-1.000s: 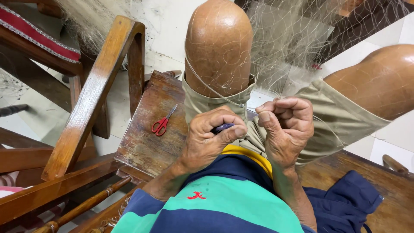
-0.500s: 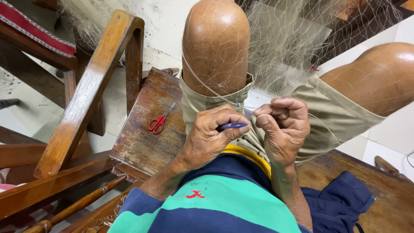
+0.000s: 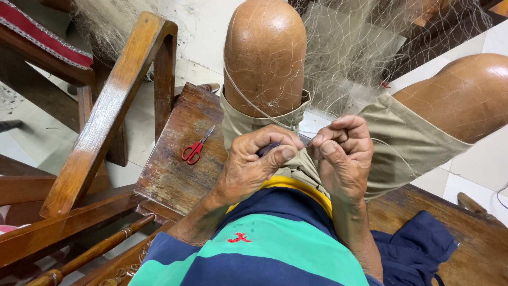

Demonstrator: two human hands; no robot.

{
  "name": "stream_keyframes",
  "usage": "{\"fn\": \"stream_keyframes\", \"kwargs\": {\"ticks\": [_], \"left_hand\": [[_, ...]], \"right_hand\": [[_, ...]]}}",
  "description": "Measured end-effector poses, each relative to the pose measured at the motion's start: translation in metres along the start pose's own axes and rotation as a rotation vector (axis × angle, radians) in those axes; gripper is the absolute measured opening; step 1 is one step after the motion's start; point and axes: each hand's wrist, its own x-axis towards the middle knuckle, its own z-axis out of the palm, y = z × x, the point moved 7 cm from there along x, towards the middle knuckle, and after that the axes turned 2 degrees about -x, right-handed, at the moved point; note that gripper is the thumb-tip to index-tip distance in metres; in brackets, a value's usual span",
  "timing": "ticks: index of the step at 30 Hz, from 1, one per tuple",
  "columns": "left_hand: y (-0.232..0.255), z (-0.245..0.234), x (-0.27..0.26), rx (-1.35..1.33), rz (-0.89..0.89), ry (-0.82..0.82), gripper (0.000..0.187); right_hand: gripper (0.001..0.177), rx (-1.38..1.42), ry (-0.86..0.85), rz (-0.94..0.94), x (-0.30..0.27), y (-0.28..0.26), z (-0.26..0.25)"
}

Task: Repairing and untangling a fine-mesh fishing net using hands and a pen as a tool

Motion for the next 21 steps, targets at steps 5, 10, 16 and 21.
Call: {"fn": "stream_keyframes", "kwargs": {"ticks": [5, 10, 16, 21], "left_hand": [[-0.013, 0.0, -0.004, -0.287, -0.24, 0.211, 0.013], [-0.023, -0.002, -0.005, -0.299, -0.248, 0.275, 0.014], [-0.026, 0.001, 0.0, -0.318, -0.225, 0.248, 0.015], [-0.036, -0.007, -0.003, -0.321, -0.189, 0.258, 0.016]], "right_hand": [[0.051, -0.05, 0.013, 0.002, -0.004, 0.003, -0.007], [0.049, -0.158, -0.032, -0.046, -0.005, 0.002, -0.007], [0.049, -0.25, -0.047, -0.067, -0.012, 0.006, -0.008], [0.045, -0.239, -0.029, -0.073, -0.01, 0.007, -0.006]]}}
